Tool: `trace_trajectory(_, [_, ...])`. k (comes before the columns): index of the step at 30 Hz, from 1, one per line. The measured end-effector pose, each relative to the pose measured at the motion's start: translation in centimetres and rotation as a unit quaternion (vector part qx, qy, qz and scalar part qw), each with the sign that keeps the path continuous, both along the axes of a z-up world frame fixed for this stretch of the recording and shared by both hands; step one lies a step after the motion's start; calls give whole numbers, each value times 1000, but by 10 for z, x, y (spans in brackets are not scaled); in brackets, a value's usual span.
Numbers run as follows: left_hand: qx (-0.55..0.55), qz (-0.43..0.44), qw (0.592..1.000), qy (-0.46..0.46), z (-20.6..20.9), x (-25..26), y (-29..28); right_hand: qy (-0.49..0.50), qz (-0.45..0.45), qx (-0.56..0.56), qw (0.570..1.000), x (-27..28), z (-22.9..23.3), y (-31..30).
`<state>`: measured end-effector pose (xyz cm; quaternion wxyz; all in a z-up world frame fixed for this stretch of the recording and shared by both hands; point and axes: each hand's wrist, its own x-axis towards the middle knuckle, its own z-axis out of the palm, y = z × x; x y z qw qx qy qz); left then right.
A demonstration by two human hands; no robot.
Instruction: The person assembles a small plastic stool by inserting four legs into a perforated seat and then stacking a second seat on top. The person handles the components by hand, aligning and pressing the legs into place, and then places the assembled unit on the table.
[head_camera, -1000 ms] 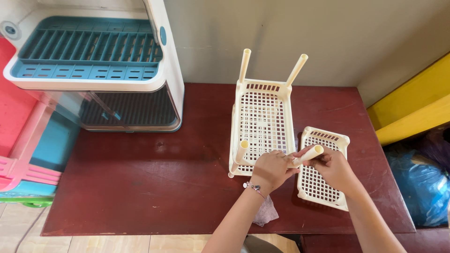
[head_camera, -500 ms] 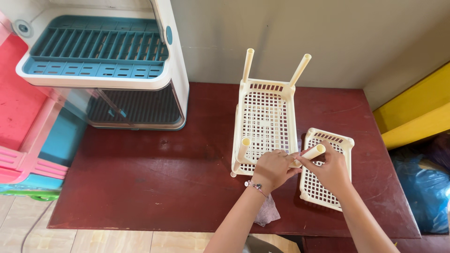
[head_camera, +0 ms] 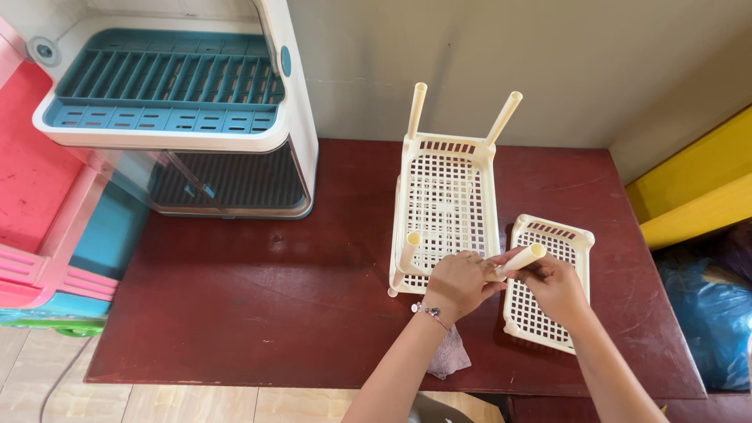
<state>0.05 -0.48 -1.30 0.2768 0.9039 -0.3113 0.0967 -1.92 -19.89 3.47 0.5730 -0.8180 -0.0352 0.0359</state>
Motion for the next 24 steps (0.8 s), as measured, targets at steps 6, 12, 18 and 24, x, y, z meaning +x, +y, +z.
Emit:
trace_trajectory(6, [-3, -9, 1000, 25, 10, -2, 3, -35, -69, 14, 997, -10, 8, 17])
trace_trajectory(12, [-3, 5, 1000, -5, 13, -5, 1, -25, -173, -169, 970, -15, 17, 37])
trace_trajectory(18, [-8, 11, 1000, 6, 12, -6, 3, -94, 16, 79, 992, -8, 15, 29])
trace_trajectory(24, [-10, 6, 1000, 7, 10, -3, 1, 27, 20, 99, 995, -7, 16, -3])
